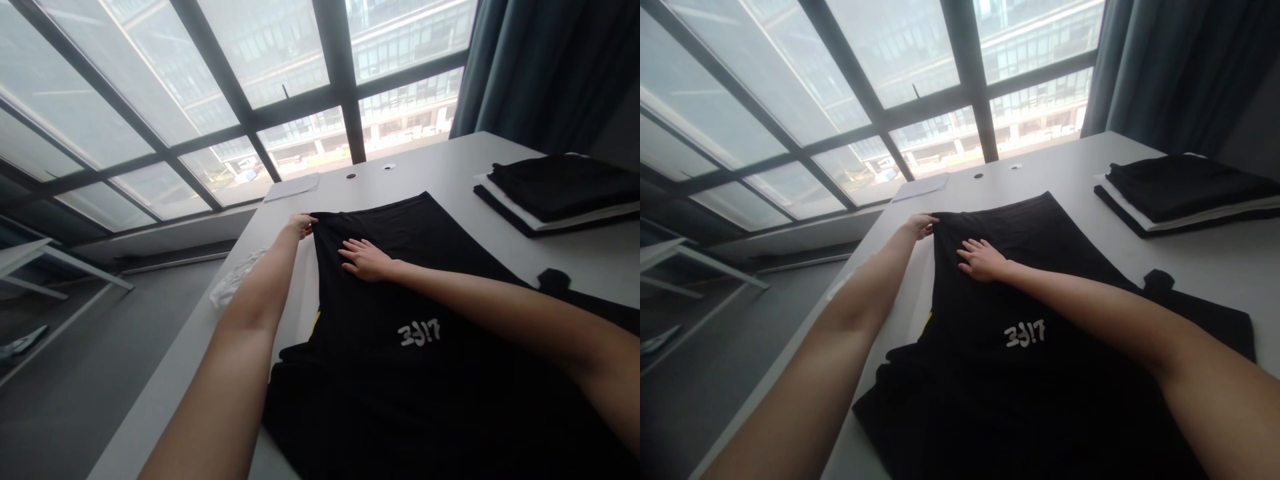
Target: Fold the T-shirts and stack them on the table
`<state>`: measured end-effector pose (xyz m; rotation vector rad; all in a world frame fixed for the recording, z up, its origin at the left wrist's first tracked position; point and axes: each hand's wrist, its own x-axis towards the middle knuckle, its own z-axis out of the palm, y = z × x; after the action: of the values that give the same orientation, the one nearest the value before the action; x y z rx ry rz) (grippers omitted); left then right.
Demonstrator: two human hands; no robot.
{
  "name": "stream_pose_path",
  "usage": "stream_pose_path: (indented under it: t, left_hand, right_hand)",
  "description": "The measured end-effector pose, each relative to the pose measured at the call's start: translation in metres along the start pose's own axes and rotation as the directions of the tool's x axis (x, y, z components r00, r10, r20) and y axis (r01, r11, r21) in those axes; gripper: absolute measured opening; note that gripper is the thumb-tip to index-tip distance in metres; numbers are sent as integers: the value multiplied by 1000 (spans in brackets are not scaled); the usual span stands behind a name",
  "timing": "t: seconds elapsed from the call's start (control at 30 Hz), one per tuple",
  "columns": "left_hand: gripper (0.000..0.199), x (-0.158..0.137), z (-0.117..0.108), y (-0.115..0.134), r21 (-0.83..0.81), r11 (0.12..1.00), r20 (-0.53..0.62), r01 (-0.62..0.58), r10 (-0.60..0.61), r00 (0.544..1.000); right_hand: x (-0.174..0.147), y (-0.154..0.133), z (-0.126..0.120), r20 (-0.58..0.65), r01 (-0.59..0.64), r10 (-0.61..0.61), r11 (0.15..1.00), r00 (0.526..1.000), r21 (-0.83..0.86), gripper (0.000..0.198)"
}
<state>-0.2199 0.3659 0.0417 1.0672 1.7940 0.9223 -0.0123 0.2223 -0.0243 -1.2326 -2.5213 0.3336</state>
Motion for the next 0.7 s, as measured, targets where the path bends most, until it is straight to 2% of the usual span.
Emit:
stream_pose_path:
  t: [0.13,0.2,0.23,0.3,0.33,0.37,0.43,0.5,0.57,0.7]
  left_hand:
    - [47,-10,5,-10,65,988,-86,-143,148,985]
    - [51,-19,12,-14,145,955,-115,-259,276,954]
    - [51,-24,18,-16,231,910,-102,-345,375,921]
    - [45,-38,31,-23,443,725,40,-528,572,819]
    - [42,-45,39,-28,531,605,150,-593,622,769]
    - [41,-53,47,-33,592,506,256,-628,621,741]
    - [48,-65,60,-44,662,420,372,-621,535,758]
    - [57,-72,68,-52,712,396,401,-580,448,799]
    - [63,-75,70,-55,731,383,408,-564,418,812]
    - [69,-73,66,-52,719,389,389,-576,463,797]
  right_hand:
    - [1,-1,-1,12,9,-9,1000,1000,-10,55]
    - [1,-2,-4,-27,17,-17,1000,1000,15,53]
    - [2,-1,-7,-74,10,-8,1000,997,29,50]
    - [3,6,-13,-187,-40,49,998,981,51,45]
    - [4,12,-16,-230,-85,96,995,968,56,44]
    - [6,19,-19,-250,-141,151,988,956,59,44]
    - [8,37,-23,-216,-260,267,964,939,62,46]
    - [10,55,-25,-136,-335,340,940,931,60,50]
    - [10,68,-27,-105,-343,349,937,931,71,52]
    - [6,86,-37,-240,-331,342,940,909,85,52]
